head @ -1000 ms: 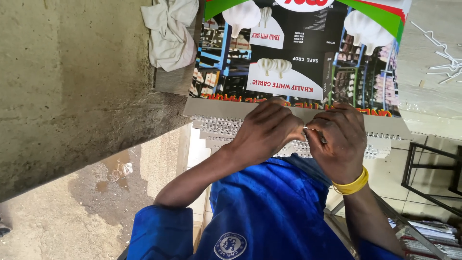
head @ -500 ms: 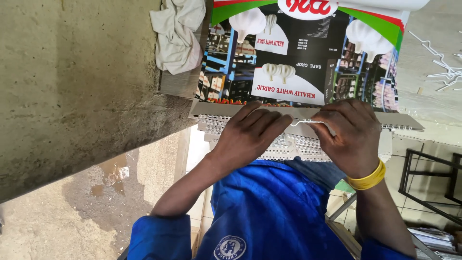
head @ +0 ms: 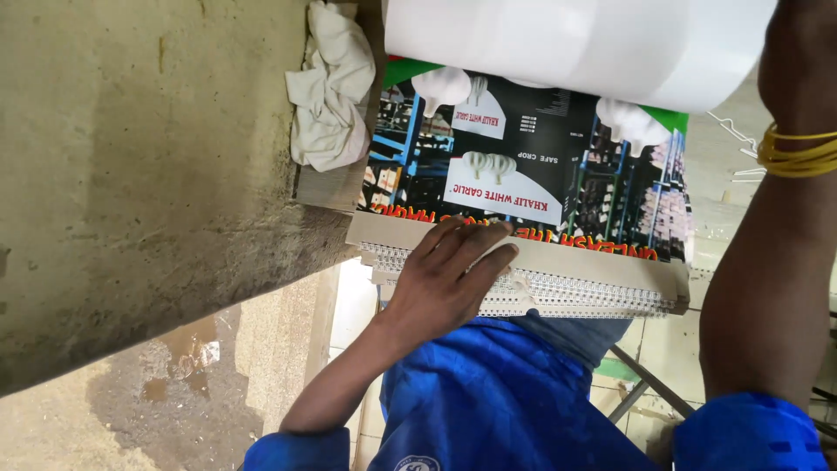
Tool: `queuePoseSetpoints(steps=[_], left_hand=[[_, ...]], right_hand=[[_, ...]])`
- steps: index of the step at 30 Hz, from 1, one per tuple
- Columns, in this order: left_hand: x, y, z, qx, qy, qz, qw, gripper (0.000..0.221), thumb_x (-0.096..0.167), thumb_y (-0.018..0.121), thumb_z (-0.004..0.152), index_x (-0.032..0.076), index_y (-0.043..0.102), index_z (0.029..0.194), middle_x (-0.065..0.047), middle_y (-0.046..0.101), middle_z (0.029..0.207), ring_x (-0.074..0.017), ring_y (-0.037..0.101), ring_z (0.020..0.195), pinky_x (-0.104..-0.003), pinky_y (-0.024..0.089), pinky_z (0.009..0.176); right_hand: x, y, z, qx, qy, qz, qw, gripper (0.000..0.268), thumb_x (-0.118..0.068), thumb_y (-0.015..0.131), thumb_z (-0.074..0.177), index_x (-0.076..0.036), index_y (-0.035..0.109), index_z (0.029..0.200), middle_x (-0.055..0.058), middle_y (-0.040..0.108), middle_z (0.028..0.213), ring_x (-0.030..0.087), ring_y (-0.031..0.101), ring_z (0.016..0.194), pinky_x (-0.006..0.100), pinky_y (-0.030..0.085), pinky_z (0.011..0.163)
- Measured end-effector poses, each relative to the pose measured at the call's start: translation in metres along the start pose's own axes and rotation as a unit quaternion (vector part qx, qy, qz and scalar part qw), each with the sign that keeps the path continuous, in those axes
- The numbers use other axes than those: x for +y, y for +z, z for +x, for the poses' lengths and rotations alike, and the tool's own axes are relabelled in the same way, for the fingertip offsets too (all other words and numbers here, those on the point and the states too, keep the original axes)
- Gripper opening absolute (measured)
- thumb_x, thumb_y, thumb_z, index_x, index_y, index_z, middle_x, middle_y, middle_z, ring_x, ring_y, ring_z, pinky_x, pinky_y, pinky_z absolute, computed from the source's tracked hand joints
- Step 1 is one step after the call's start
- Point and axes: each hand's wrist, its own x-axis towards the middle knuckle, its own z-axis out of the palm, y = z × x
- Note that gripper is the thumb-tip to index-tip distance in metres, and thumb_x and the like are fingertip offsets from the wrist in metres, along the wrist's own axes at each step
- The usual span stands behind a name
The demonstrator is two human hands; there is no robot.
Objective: The person inserts white plastic wire ties through pre-punched holes in a stack of printed calendar pages, then bends the wire ends to secure the pages together. The person repeats this process for multiple calendar units.
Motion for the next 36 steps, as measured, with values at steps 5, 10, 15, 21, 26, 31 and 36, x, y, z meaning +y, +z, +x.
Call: queuePoseSetpoints(steps=[5, 10, 15, 21, 26, 31, 36], left_hand=[[-0.009, 0.007, -0.005, -0.01, -0.021, 0.001, 1.0, 0.012, 0.01, 0.062, 0.105, 0.008, 0.067, 0.115, -0.01, 0.068, 0.13, -0.0279, 0.07, 0.098, -0.047, 0.052, 0.105], [-0.011, 0.023, -0.005, -0.038, 0.016, -0.034, 0.999, 0.014, 0.005, 0.059, 0.103, 0.005, 0.068, 0.113, -0.012, 0.067, 0.125, -0.0286, 0.069, 0.097, -0.051, 0.052, 0.103], [-0.007, 0.03, 0.004, -0.054, 0.028, -0.02, 0.998, 0.016, 0.003, 0.056, 0.101, 0.007, 0.067, 0.111, -0.01, 0.066, 0.124, -0.0272, 0.067, 0.095, -0.049, 0.051, 0.105], [0.002, 0.028, 0.012, -0.045, 0.034, -0.006, 0.998, 0.007, 0.004, 0.061, 0.102, 0.008, 0.066, 0.101, -0.008, 0.07, 0.113, -0.0242, 0.066, 0.09, -0.046, 0.049, 0.107], [0.001, 0.017, 0.009, -0.041, 0.029, 0.002, 0.999, 0.011, -0.001, 0.058, 0.099, 0.007, 0.065, 0.096, -0.008, 0.07, 0.107, -0.0247, 0.064, 0.088, -0.046, 0.05, 0.105], [-0.013, 0.022, -0.007, -0.137, -0.009, 0.032, 0.99, 0.026, 0.022, 0.085, 0.088, 0.01, 0.065, 0.1, -0.007, 0.07, 0.109, -0.0271, 0.064, 0.096, -0.045, 0.048, 0.104], [-0.018, 0.033, -0.011, -0.155, -0.008, 0.037, 0.987, 0.028, 0.026, 0.085, 0.088, 0.01, 0.063, 0.092, -0.007, 0.069, 0.1, -0.0281, 0.063, 0.088, -0.042, 0.048, 0.093]], right_hand=[[0.024, 0.004, -0.047, -0.07, 0.138, 0.414, 0.897, 0.012, 0.012, 0.077, 0.135, 0.007, 0.072, 0.126, 0.019, 0.072, 0.12, 0.03, 0.068, 0.11, 0.043, 0.055, 0.101], [0.06, 0.063, -0.135, -0.436, 0.158, 0.067, 0.884, 0.034, -0.059, 0.078, 0.093, -0.037, 0.084, 0.119, 0.011, 0.083, 0.097, 0.039, 0.075, 0.095, 0.047, 0.06, 0.072], [0.038, 0.063, -0.164, -0.368, 0.084, -0.026, 0.926, 0.021, -0.044, 0.068, 0.09, -0.038, 0.081, 0.104, -0.002, 0.076, 0.089, 0.028, 0.074, 0.076, 0.036, 0.056, 0.057], [0.032, 0.067, -0.172, -0.302, 0.022, -0.063, 0.951, 0.032, -0.055, 0.06, 0.099, -0.027, 0.075, 0.096, -0.003, 0.075, 0.099, 0.025, 0.071, 0.097, 0.036, 0.052, 0.083], [0.028, 0.031, -0.135, -0.31, 0.075, 0.016, 0.948, 0.025, -0.036, 0.054, 0.091, -0.02, 0.071, 0.082, 0.003, 0.069, 0.078, 0.028, 0.067, 0.071, 0.037, 0.052, 0.077], [0.077, 0.094, -0.202, -0.247, 0.201, 0.375, 0.871, 0.068, 0.037, 0.032, 0.084, 0.026, 0.033, 0.151, 0.015, 0.061, 0.101, 0.026, 0.055, 0.101, 0.03, 0.03, 0.117], [-0.056, -0.146, -0.079, -0.231, 0.218, 0.559, 0.766, 0.007, 0.007, 0.056, 0.108, 0.0, 0.059, 0.108, 0.014, 0.065, 0.099, 0.026, 0.07, 0.101, 0.033, 0.05, 0.083]])
